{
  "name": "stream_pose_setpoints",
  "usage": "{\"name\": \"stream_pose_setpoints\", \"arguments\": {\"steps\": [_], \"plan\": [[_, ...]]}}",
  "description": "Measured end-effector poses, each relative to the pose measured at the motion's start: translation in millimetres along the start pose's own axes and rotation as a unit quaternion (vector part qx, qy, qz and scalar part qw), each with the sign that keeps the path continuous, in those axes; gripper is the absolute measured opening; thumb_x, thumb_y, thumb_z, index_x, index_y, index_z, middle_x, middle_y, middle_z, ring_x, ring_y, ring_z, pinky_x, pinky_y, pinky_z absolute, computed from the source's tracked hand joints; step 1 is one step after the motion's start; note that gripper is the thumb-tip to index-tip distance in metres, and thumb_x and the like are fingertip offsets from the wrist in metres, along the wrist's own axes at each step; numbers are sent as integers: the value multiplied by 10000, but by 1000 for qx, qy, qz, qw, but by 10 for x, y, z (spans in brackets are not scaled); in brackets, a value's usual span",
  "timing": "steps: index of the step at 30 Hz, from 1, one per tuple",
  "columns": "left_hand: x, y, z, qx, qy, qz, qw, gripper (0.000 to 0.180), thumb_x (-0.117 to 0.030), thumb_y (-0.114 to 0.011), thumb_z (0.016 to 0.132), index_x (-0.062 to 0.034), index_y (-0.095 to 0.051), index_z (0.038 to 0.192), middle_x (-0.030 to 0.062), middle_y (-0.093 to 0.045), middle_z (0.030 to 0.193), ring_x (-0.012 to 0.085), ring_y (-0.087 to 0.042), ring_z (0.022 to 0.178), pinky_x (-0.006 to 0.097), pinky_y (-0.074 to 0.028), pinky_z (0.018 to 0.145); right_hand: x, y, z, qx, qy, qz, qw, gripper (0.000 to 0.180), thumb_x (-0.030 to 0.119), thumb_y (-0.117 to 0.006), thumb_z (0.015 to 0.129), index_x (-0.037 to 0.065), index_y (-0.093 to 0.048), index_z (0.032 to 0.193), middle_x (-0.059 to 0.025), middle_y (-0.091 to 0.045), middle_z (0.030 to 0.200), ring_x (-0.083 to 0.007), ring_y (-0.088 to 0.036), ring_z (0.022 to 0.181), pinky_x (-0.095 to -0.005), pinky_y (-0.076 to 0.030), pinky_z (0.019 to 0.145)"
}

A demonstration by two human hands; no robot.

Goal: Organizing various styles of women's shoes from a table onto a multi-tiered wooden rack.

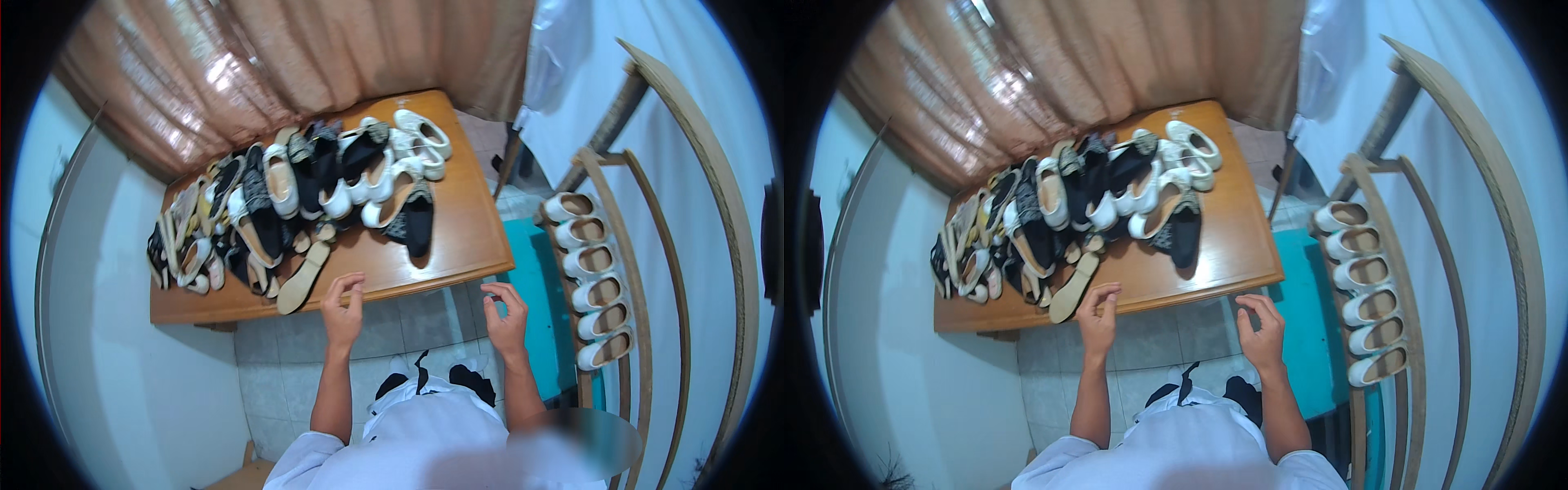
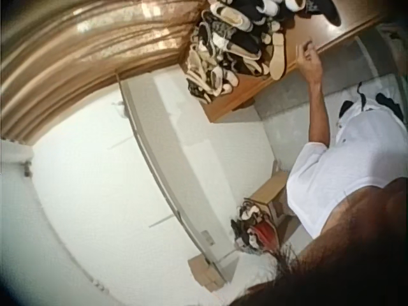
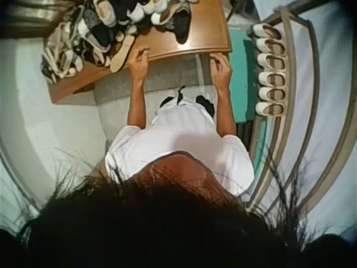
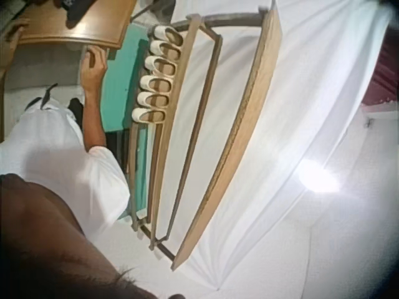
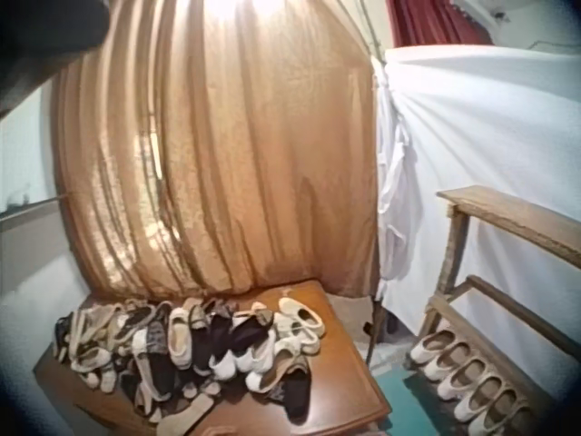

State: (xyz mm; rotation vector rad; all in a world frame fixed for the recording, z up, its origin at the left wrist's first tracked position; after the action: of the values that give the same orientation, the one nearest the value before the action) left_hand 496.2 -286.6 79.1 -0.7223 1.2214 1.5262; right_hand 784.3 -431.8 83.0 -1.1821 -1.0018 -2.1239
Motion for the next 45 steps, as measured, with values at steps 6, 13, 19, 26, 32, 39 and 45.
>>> {"name": "stream_pose_setpoints", "arguments": {"steps": [6,13,19,26,32,39,45], "plan": [[547,1492,-321,-135,21,40,990,126,5,-578,887,23,-672,968,129,-695,959,214,-670,876,312,-519,805,455,-1250,-79,108,38,33,993,162,-43,-597,826,-24,-675,967,-145,-673,991,-239,-651,900,-306,-522,779],[767,2618,-782,-216,62,74,972,128,-4,-585,885,12,-680,970,124,-701,961,212,-672,865,308,-515,794,1009,-2339,-106,184,80,88,976,213,-46,-612,804,-14,-674,1006,-144,-665,1036,-248,-649,972,-321,-525,819],[983,3277,-1259,-302,127,98,940,128,-3,-593,884,7,-684,974,121,-708,944,208,-680,863,306,-518,792,1271,-3011,-160,259,99,109,955,228,-51,-607,802,-15,-675,1016,-155,-659,1048,-256,-644,975,-323,-538,800],[1340,3638,-1433,-370,168,88,909,120,-9,-593,892,12,-682,969,115,-715,935,202,-686,859,304,-522,793,1536,-3813,-75,328,124,139,926,222,-38,-611,810,-17,-672,1023,-157,-659,1050,-257,-645,964,-322,-537,796],[1557,3867,-932,-368,173,74,911,126,-14,-568,919,26,-668,984,111,-715,958,179,-690,909,294,-515,831,1730,-4670,166,374,136,164,902,218,-34,-612,815,-13,-671,1024,-152,-661,1046,-248,-650,948,-313,-530,796],[1998,4180,-334,-369,187,-5,910,134,-17,-590,914,9,-662,1024,113,-705,1039,175,-675,940,292,-515,839,2046,-5781,418,427,151,201,869,216,-11,-640,814,-2,-668,1028,-129,-662,1047,-217,-637,872,-303,-509,763],[2306,4553,-52,-408,197,25,891,145,-4,-585,914,21,-647,1042,114,-695,1058,171,-665,958,289,-511,850,2391,-6526,532,455,169,215,847,245,8,-649,810,6,-656,1054,-133,-652,1056,-254,-631,922,-314,-505,781]]}}
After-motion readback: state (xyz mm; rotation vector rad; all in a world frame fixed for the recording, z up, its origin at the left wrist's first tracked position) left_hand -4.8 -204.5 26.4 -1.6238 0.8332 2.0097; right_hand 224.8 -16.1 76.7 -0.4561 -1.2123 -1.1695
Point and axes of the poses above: each hand's wrist, its own z-axis towards the middle knuckle, its own y-axis out of the back of the hand, x = y × z, the point moved 9 cm from there along z, towards the middle knuckle
